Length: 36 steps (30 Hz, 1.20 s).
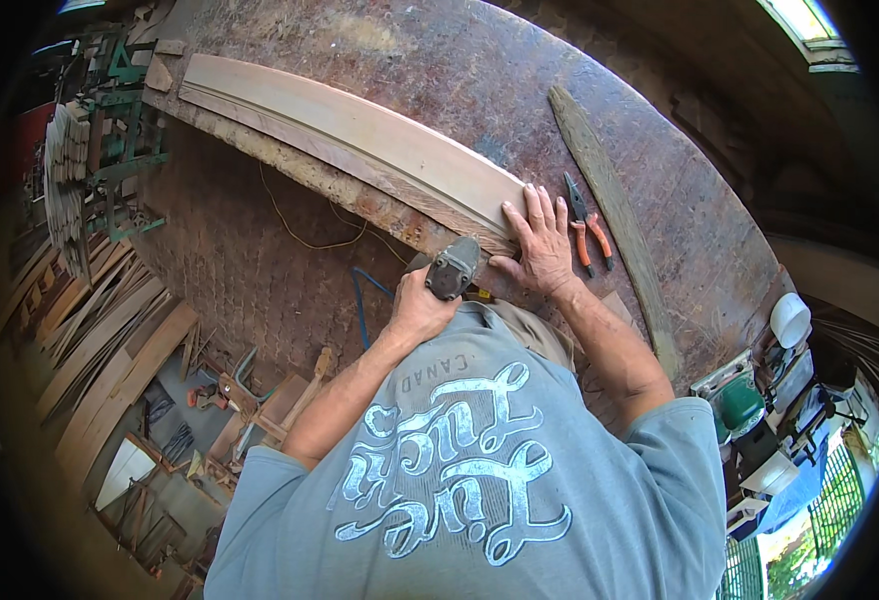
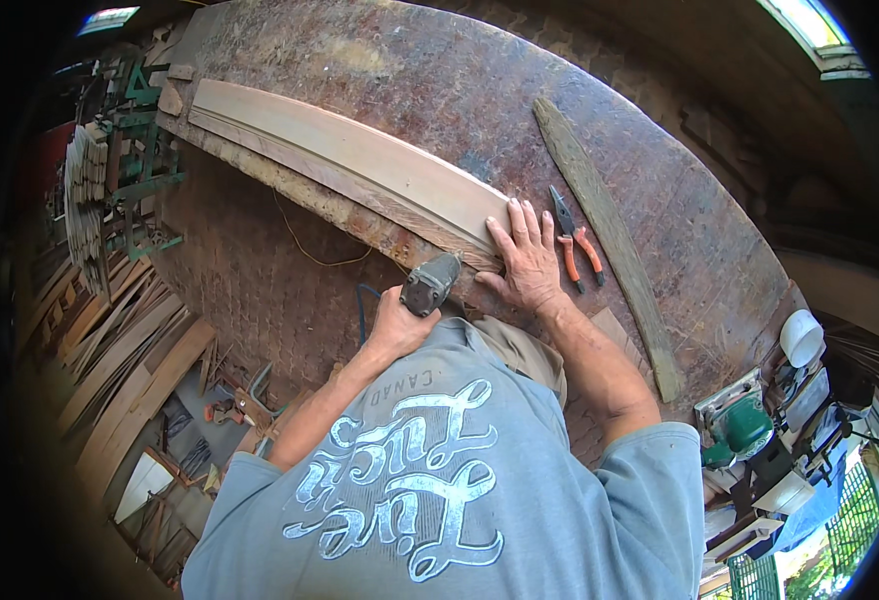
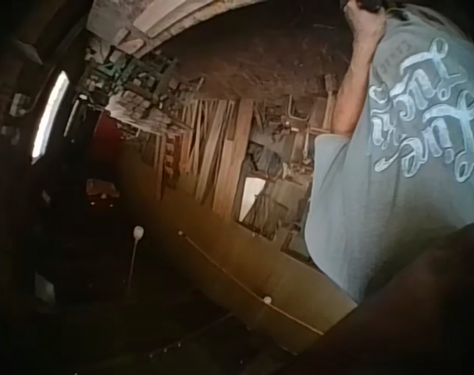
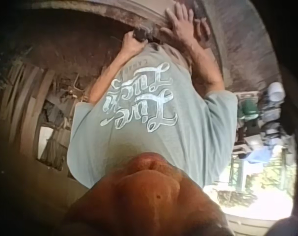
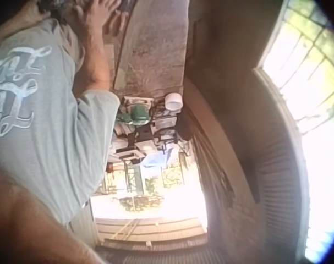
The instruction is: Using a pneumatic nail gun and hand tools to assemble and trim wooden components at a workshop workbench.
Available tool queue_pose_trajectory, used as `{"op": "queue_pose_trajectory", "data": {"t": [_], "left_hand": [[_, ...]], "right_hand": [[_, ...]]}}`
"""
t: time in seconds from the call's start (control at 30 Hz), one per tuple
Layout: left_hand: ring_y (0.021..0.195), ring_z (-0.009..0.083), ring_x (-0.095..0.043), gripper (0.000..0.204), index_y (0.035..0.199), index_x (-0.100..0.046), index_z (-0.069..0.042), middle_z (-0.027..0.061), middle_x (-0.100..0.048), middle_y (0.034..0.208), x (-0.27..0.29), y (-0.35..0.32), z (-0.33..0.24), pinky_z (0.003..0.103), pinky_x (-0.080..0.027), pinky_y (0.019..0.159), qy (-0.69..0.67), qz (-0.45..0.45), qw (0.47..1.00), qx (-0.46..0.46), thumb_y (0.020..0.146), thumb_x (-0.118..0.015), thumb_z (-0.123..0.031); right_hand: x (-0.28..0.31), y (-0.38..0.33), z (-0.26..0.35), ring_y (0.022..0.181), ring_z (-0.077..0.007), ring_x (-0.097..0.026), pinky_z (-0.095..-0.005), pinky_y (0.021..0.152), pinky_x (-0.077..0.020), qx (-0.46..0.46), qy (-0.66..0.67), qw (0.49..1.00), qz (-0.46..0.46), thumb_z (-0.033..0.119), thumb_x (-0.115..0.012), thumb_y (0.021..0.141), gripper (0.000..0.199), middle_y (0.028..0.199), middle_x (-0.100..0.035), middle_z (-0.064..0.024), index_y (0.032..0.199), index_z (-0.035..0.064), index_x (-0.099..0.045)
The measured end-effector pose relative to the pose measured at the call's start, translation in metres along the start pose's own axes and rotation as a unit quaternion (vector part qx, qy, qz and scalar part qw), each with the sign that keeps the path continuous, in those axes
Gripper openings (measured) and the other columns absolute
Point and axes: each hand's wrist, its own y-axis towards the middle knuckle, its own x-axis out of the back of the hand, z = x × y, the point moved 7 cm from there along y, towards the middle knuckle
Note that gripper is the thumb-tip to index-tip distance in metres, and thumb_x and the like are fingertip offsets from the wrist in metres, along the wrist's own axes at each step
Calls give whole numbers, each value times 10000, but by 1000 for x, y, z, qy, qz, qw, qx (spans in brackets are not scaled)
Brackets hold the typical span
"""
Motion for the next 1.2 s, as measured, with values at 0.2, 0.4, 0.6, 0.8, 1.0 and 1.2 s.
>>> {"op": "queue_pose_trajectory", "data": {"t": [0.2,0.4,0.6,0.8,1.0,1.2], "left_hand": [[915,460,-744,291,968,-721,32,265,-744,892,-2,0,5,482,-596,779,9,33,999,41,746,-828,-123],[918,465,-742,267,951,-720,31,265,-742,878,-3,1,8,486,-594,773,13,28,999,43,754,-815,-122],[645,163,-636,196,813,-667,49,130,-687,690,7,-5,12,399,-529,635,-20,-2,999,26,790,-758,-123],[692,243,-721,219,869,-705,41,183,-727,754,37,-8,37,401,-550,661,-29,-33,999,26,758,-804,-120],[686,249,-720,211,843,-697,40,190,-714,736,62,15,45,406,-554,664,-5,-45,998,45,760,-795,-127],[664,267,-701,222,829,-685,44,191,-697,712,91,37,53,418,-556,670,7,-62,995,77,766,-763,-154]], "right_hand": [[-2,-1,0,1598,-465,-228,-633,1298,-116,-1,0,1000,5,618,-842,759,1030,1712,-268,-256,1594,147,-463],[-2,-2,0,1593,-468,-235,-632,1298,-121,0,3,1000,2,618,-843,758,1032,1707,-274,-257,1592,142,-464],[-1,0,1,1589,-469,-244,-634,1296,-129,0,2,1000,1,606,-847,755,1022,1699,-288,-257,1584,138,-474],[1,5,2,1589,-472,-243,-636,1294,-134,-7,8,1000,15,589,-848,760,1002,1698,-288,-260,1577,138,-483],[0,3,2,1599,-476,-225,-639,1297,-114,-7,7,1000,12,576,-845,768,996,1709,-270,-269,1583,137,-476],[-1,1,1,1599,-483,-217,-642,1296,-105,-4,9,1000,13,585,-833,778,999,1709,-267,-281,1588,129,-469]]}}
